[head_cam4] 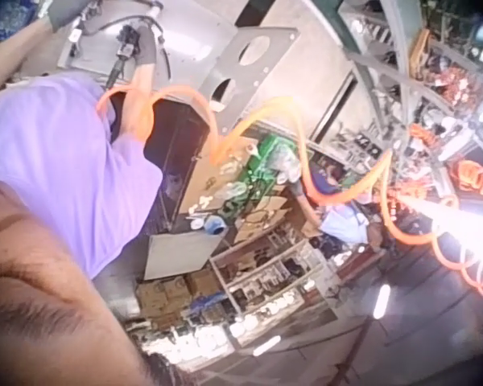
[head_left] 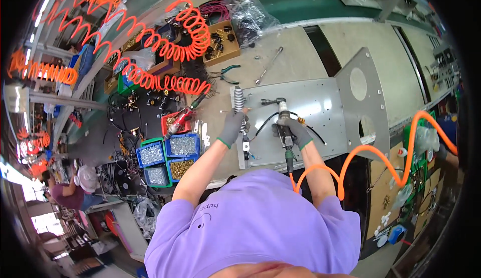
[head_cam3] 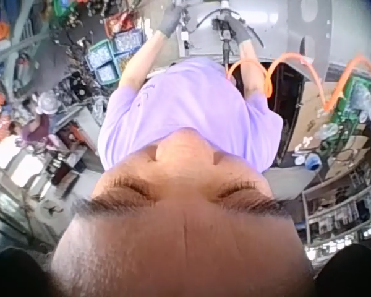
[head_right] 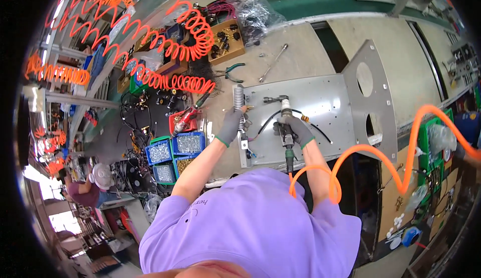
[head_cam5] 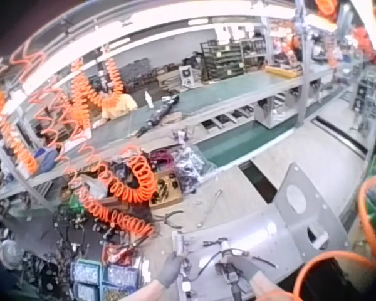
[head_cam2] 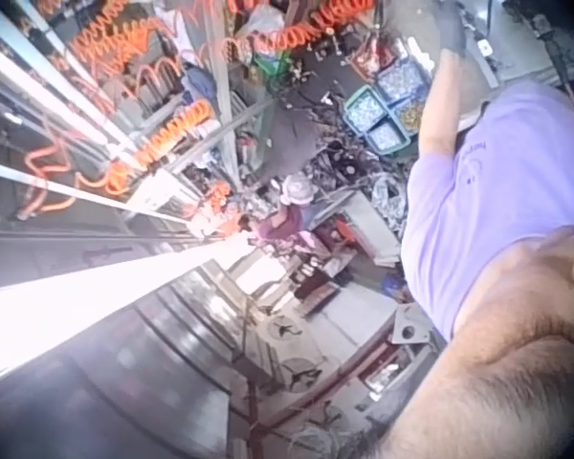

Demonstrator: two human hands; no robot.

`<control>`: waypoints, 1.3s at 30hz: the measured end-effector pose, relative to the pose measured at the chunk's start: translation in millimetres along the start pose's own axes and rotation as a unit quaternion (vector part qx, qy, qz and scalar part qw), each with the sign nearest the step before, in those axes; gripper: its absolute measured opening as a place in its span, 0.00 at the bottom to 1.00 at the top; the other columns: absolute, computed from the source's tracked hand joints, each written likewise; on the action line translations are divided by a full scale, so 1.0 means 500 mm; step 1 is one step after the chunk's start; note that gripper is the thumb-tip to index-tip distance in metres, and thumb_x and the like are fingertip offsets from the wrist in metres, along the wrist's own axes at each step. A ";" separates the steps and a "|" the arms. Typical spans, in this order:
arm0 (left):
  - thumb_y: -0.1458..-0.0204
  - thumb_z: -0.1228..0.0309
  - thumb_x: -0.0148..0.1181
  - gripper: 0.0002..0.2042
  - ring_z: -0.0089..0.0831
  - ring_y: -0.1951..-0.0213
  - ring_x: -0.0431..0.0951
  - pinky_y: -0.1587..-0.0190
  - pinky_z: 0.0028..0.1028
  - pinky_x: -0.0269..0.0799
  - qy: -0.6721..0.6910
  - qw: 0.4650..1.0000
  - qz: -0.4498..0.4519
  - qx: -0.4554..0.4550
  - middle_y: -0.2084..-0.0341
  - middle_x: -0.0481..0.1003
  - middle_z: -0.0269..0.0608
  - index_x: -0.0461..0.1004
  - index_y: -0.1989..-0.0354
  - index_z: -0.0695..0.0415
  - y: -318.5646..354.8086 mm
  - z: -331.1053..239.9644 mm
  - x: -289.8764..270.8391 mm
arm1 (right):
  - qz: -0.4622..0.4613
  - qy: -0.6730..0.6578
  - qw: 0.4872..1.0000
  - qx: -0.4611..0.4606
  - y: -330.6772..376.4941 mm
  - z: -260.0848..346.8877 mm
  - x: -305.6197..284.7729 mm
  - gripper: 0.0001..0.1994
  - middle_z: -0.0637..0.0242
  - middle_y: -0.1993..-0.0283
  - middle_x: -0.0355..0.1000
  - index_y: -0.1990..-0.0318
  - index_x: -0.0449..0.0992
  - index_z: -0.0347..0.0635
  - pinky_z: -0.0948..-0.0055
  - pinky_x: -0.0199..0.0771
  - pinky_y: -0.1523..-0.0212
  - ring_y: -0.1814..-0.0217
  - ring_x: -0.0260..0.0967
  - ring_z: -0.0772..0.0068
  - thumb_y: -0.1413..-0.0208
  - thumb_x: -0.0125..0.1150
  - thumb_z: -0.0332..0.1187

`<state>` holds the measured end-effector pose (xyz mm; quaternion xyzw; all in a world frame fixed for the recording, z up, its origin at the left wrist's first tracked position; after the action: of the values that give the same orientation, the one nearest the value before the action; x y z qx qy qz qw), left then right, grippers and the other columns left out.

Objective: Assembling and wiring components inside an electrical control panel at a workshop station.

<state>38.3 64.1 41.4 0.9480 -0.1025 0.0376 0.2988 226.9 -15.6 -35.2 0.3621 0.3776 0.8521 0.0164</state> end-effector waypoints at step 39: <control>0.54 0.57 0.57 0.32 0.50 0.49 0.66 0.50 0.40 0.64 -0.618 0.732 -0.225 0.175 0.48 0.62 0.52 0.55 0.42 0.56 -0.100 -0.099 -0.027 | 0.077 -0.010 0.997 -0.013 -0.083 -0.015 0.107 0.11 0.56 0.70 0.74 0.66 0.69 0.33 0.70 0.78 0.70 0.72 0.75 0.65 0.57 0.61 0.26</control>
<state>35.4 134.9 52.4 0.7929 -0.0404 -0.6080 -0.0020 172.6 25.6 -33.5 0.3987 0.3377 0.8517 -0.0405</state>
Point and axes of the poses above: each hand's wrist, its own y-axis away from the middle knuckle, its own x-axis out of the palm, z = x × y, the point moved 8 cm from there along -y, towards the middle knuckle
